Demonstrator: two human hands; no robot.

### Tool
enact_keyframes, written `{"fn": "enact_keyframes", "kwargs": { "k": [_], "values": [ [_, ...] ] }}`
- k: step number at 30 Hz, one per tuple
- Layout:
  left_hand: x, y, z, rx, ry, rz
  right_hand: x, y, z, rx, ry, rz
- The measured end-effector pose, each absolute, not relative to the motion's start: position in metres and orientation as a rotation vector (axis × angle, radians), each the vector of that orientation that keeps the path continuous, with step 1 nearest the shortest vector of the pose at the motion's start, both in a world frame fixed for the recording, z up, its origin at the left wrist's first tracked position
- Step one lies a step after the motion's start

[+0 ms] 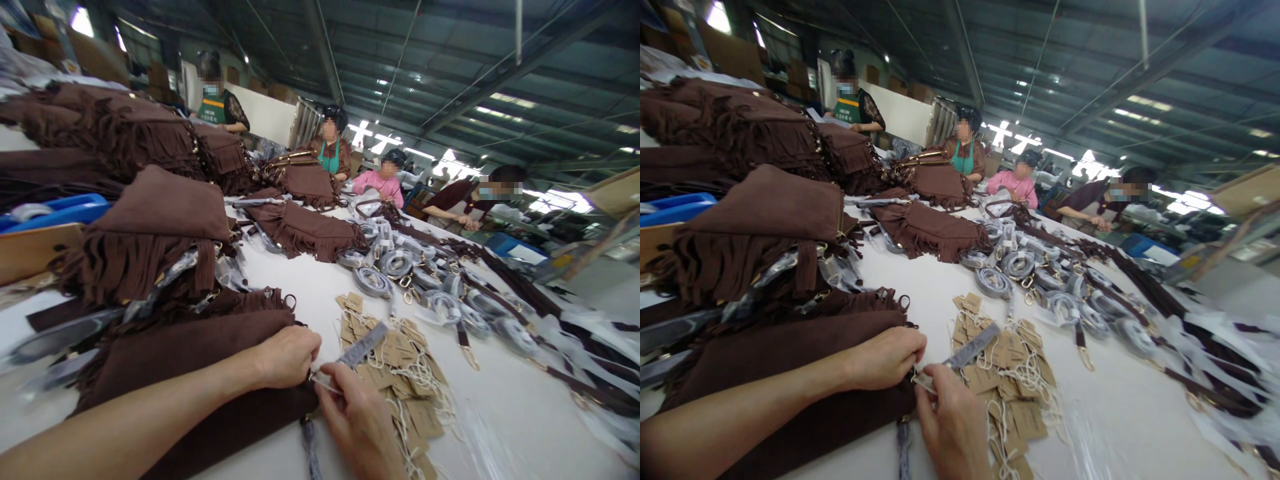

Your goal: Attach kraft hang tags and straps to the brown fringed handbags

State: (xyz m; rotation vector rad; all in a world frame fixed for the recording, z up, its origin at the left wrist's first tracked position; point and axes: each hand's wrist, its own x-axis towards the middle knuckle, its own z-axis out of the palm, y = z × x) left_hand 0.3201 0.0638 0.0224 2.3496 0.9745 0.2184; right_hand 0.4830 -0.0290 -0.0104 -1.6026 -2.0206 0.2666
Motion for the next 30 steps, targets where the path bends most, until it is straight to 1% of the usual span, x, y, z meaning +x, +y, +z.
{"fn": "enact_keyframes", "kwargs": {
  "k": [4,8,10,17,19,21,25,27,30],
  "values": [
    [0.32,0.065,0.021,2.269,1.086,0.372,0.488,-0.028,-0.003,-1.688,-1.803,0.628],
    [0.319,0.066,0.016,2.202,1.101,0.486,0.487,-0.025,-0.008,-1.706,-1.478,0.958],
    [0.319,0.066,0.014,2.182,1.094,0.54,0.485,-0.023,-0.01,-1.726,-1.413,0.967],
    [0.32,0.061,0.018,2.21,0.929,0.671,0.476,-0.017,-0.006,-1.586,-1.617,0.641],
    [0.32,0.058,0.019,2.232,0.862,0.688,0.476,-0.016,-0.006,-1.543,-1.625,0.616],
    [0.32,0.056,0.019,2.24,0.823,0.717,0.478,-0.016,-0.005,-1.534,-1.553,0.705],
    [0.319,0.052,0.017,2.219,0.864,0.761,0.483,-0.017,-0.001,-1.579,-1.319,0.991],
    [0.319,0.051,0.017,2.208,0.872,0.697,0.484,-0.016,0.001,-1.586,-1.284,1.027],
    [0.321,0.051,0.017,2.141,0.889,0.587,0.485,-0.015,0.0,-1.552,-1.326,0.977]
  ]
}}
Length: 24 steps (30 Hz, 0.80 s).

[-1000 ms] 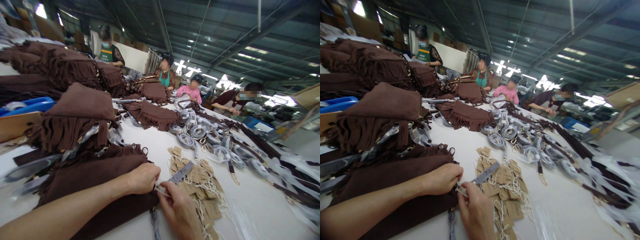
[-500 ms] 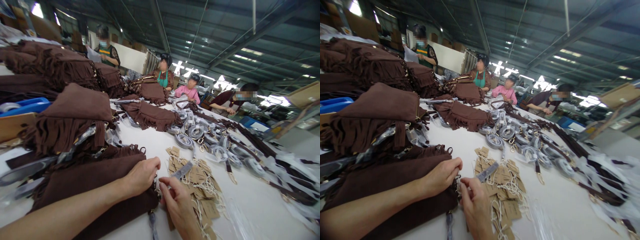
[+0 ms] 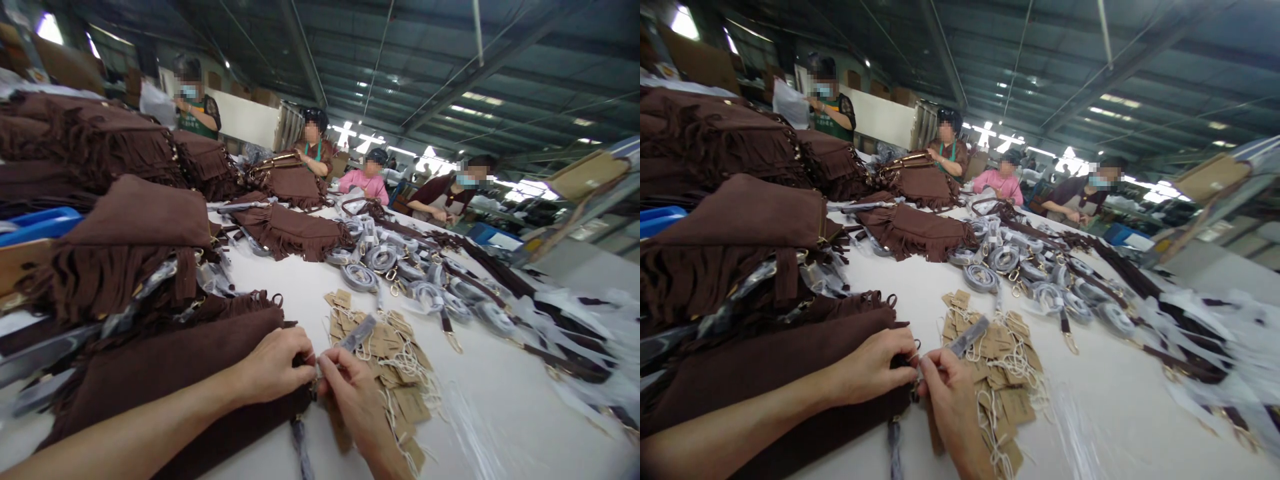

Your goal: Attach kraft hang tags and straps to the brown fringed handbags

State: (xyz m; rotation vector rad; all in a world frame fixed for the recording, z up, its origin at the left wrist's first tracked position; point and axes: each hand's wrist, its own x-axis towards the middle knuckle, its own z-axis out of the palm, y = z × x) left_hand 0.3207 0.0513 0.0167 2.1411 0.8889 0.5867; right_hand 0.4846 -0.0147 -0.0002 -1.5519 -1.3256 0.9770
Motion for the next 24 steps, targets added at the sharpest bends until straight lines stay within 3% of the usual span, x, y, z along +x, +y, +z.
{"fn": "enact_keyframes", "kwargs": {
  "k": [24],
  "values": [
    [0.3267,0.0557,0.0142,1.998,0.89,0.589,0.4803,-0.0134,-0.0008,-1.505,-1.349,0.916]
  ]
}}
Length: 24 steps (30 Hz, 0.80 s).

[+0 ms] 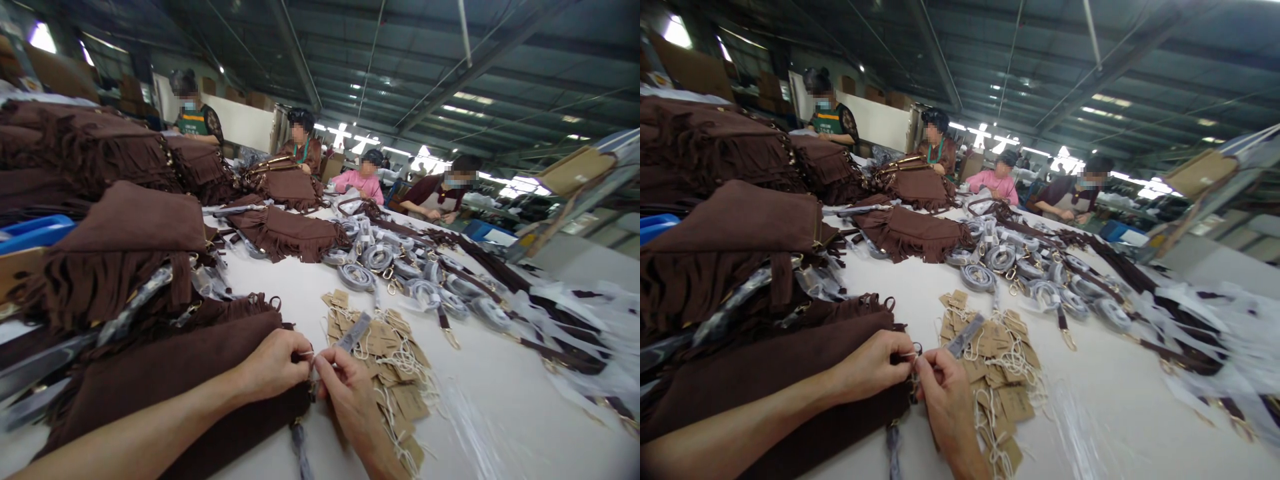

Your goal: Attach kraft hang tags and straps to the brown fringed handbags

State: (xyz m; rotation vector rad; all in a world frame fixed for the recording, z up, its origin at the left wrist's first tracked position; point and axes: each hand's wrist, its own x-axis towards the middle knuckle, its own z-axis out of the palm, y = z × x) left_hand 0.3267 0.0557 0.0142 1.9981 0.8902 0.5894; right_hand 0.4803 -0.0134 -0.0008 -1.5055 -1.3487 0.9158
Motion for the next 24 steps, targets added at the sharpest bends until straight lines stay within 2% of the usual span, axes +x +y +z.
{"fn": "enact_keyframes", "kwargs": {
  "k": [7,14,19,24],
  "values": [
    [0.326,0.058,0.015,1.906,0.829,0.572,0.481,-0.014,-0.002,-1.516,-1.318,0.924],
    [0.325,0.063,0.012,1.731,0.834,0.623,0.489,-0.015,0.004,-1.479,-1.342,1.124],
    [0.327,0.065,0.016,1.484,0.769,0.579,0.499,-0.024,0.022,-1.603,-1.682,0.891],
    [0.327,0.063,0.024,1.275,0.723,0.6,0.5,-0.027,0.028,-1.577,-1.716,0.907]
  ]
}}
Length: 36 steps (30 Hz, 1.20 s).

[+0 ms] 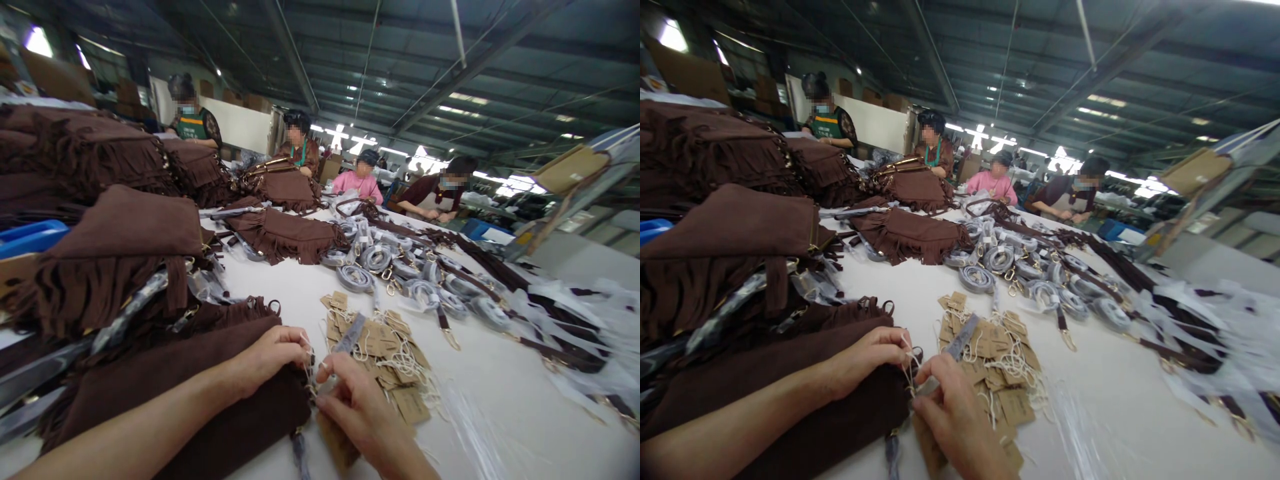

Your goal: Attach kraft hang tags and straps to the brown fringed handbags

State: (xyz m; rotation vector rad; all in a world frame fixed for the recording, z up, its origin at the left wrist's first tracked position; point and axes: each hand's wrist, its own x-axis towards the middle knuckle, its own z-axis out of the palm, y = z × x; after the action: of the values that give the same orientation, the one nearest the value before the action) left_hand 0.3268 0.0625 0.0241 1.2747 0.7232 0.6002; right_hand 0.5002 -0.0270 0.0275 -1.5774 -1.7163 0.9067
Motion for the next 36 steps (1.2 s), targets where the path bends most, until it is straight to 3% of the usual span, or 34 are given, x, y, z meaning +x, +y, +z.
{"fn": "enact_keyframes", "kwargs": {
  "k": [5,13,20,24,27,33,36],
  "values": [
    [0.325,0.065,0.023,1.098,0.662,0.611,0.502,-0.023,0.019,-1.363,-1.716,1.035],
    [0.32,0.067,0.021,0.928,0.601,0.614,0.501,-0.022,0.002,-1.176,-1.183,1.379],
    [0.321,0.069,0.021,0.869,0.618,0.626,0.492,-0.016,-0.007,-1.373,-1.255,1.018],
    [0.32,0.066,0.022,0.897,0.616,0.585,0.488,-0.016,-0.001,-1.486,-1.563,0.531],
    [0.323,0.06,0.02,1.108,0.595,0.577,0.487,-0.016,0.001,-1.472,-1.691,0.43],
    [0.318,0.047,0.037,2.272,0.729,0.661,0.484,-0.014,-0.015,-1.481,-1.482,0.733],
    [0.299,0.056,0.064,2.506,0.872,0.654,0.485,-0.014,-0.02,-1.447,-1.503,0.834]
  ]
}}
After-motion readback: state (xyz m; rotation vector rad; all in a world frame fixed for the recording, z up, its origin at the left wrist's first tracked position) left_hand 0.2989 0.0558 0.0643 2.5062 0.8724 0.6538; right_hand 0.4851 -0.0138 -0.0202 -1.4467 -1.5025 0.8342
